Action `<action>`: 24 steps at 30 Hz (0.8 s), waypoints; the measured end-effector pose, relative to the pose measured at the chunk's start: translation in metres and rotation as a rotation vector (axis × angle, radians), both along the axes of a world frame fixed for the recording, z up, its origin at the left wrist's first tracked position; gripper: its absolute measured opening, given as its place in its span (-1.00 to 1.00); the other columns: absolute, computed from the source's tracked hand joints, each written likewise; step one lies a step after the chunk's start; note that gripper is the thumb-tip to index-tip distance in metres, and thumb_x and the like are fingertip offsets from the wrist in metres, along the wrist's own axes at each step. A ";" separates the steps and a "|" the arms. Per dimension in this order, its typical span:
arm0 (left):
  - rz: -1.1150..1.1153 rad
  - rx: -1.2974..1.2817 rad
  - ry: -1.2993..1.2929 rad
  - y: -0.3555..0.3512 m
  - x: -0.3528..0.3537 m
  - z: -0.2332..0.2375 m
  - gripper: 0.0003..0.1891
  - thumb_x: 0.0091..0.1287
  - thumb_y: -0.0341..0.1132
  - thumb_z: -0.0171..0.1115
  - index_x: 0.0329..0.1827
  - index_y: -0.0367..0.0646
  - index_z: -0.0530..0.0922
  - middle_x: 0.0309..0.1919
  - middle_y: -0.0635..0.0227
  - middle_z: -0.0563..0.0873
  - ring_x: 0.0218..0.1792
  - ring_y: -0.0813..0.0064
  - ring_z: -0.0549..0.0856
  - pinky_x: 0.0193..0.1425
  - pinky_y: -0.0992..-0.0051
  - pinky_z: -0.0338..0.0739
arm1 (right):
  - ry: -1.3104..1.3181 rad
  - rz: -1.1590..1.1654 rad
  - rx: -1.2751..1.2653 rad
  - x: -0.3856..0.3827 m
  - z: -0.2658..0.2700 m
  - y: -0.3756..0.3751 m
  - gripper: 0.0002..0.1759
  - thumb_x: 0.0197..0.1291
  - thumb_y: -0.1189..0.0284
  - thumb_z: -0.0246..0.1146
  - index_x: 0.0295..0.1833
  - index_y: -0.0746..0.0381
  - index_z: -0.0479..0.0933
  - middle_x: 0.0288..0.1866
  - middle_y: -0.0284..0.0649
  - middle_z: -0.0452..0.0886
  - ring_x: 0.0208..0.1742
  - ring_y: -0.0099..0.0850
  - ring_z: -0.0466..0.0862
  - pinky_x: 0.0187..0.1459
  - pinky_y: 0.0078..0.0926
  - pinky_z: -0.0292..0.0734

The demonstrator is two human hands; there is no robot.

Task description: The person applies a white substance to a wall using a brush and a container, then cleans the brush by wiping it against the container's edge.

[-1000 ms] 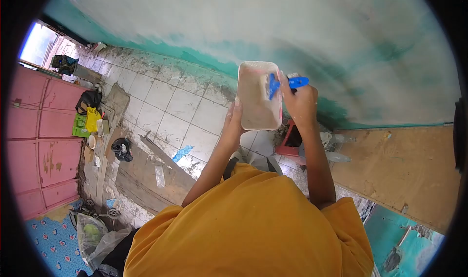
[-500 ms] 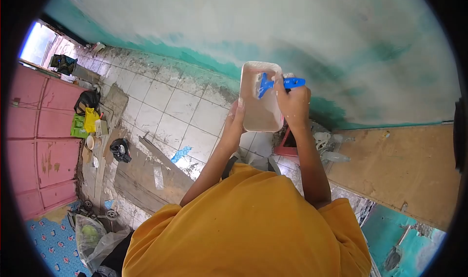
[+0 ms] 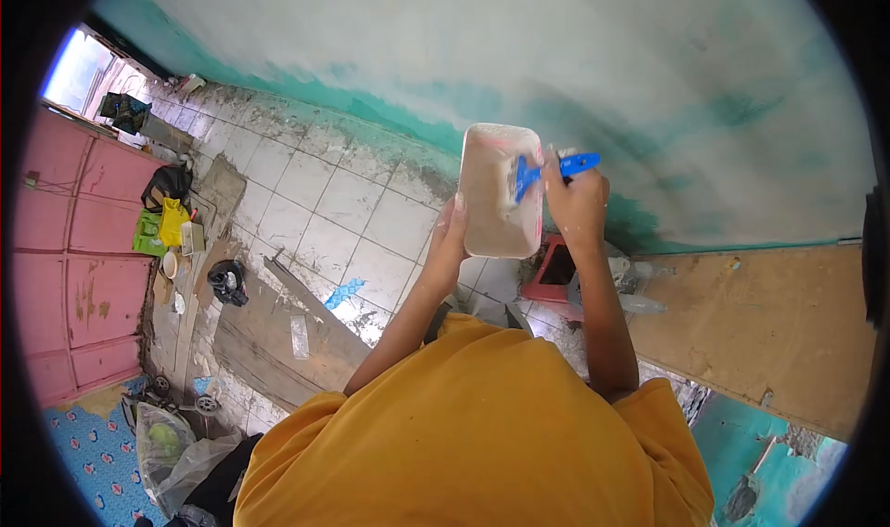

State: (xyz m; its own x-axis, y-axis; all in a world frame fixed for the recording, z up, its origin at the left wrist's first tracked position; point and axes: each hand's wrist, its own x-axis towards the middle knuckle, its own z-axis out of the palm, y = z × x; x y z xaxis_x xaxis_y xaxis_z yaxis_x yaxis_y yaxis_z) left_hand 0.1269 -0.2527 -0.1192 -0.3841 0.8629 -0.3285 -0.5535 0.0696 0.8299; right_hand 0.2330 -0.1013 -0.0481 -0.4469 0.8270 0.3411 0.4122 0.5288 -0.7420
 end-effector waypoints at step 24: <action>0.192 0.074 -0.012 -0.008 0.008 0.001 -0.19 0.48 0.28 -0.08 0.52 -0.22 0.12 0.31 0.14 0.43 0.26 0.33 0.52 0.19 0.28 0.56 | 0.050 -0.113 0.034 -0.016 0.007 -0.008 -0.64 0.23 0.26 0.30 -0.51 0.29 0.54 -0.63 -0.07 0.59 -0.55 -0.04 0.64 -0.44 -0.18 0.47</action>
State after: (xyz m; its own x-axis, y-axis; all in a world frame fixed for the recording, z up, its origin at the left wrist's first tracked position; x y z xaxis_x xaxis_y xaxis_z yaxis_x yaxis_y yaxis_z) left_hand 0.1351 -0.2604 -0.1185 -0.5400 0.7963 -0.2727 -0.5605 -0.0985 0.8223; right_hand 0.2175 -0.1095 -0.0415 -0.3335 0.8585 0.3896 0.4333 0.5066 -0.7454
